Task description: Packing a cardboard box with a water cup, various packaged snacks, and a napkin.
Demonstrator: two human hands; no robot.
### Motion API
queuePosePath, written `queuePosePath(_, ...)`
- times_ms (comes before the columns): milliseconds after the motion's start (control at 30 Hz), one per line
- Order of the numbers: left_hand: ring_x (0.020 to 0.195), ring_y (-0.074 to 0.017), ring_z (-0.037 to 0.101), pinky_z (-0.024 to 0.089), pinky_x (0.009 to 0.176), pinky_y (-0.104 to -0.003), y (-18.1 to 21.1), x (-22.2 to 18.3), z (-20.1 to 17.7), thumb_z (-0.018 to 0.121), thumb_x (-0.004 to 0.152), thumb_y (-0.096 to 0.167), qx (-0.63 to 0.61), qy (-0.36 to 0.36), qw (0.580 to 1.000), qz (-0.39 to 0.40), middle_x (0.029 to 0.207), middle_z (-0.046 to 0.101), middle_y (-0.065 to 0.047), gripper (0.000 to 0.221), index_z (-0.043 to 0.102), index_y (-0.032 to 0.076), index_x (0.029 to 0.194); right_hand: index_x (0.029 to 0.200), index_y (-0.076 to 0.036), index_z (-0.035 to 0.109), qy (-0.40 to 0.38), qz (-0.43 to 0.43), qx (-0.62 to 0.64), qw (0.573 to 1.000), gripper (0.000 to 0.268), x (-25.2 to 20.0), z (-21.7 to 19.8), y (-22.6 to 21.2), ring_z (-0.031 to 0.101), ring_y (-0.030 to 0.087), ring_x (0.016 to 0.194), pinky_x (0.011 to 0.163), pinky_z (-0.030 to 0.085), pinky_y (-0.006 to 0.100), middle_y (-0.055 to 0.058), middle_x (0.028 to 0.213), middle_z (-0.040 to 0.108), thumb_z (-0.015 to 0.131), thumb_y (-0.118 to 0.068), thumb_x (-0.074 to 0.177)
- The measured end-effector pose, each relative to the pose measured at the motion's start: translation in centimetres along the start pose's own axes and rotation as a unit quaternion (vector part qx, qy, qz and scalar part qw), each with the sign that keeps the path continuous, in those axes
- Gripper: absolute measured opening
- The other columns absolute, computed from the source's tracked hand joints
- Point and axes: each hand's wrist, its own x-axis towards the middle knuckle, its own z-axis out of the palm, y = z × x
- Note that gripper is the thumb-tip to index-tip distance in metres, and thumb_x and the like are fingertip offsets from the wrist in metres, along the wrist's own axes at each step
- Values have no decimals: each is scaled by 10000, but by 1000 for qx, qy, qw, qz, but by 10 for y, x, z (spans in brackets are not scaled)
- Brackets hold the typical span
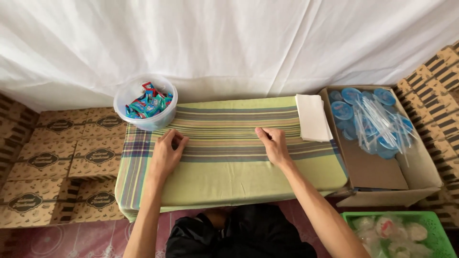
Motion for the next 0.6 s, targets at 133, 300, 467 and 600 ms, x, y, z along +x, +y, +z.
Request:
queuePosePath(133,832,-306,724,565,773,-390,-7,-1,1,751,955,288,-14,8,1000,-17,791,695,-100,204,696,95,916,514,-177,416,35,-6,-6,999,477,-7,-2,-12,348,46,538,532,285,217,-91,501,369,632,-169,939)
queuePosePath(300,839,-363,702,548,802,-438,-20,-3,-3,713,910,135,36,109,993,39,815,689,-133,45,697,99,932,514,-149,373,123,-18,-38,992,399,-2,-22,15,374,77,546,546,316,259,-88,521,338,636,-109,811)
queuePosePath(467,613,-352,589,462,573,-459,-31,-9,-1,668,1035,63,111,221,969,-16,836,671,-199,119,664,-53,1061,608,-24,358,235,-63,14,970,246,7,-84,11,253,109,584,530,251,265,-17,578,305,549,-47,760)
queuePosePath(600,921,-416,593,479,912,-514,-86,-16,15,782,1089,134,200,284,937,-20,958,632,-221,296,575,-78,1097,620,-30,312,313,-88,-40,945,273,3,-156,26,196,126,592,530,212,291,-4,595,242,551,-53,749)
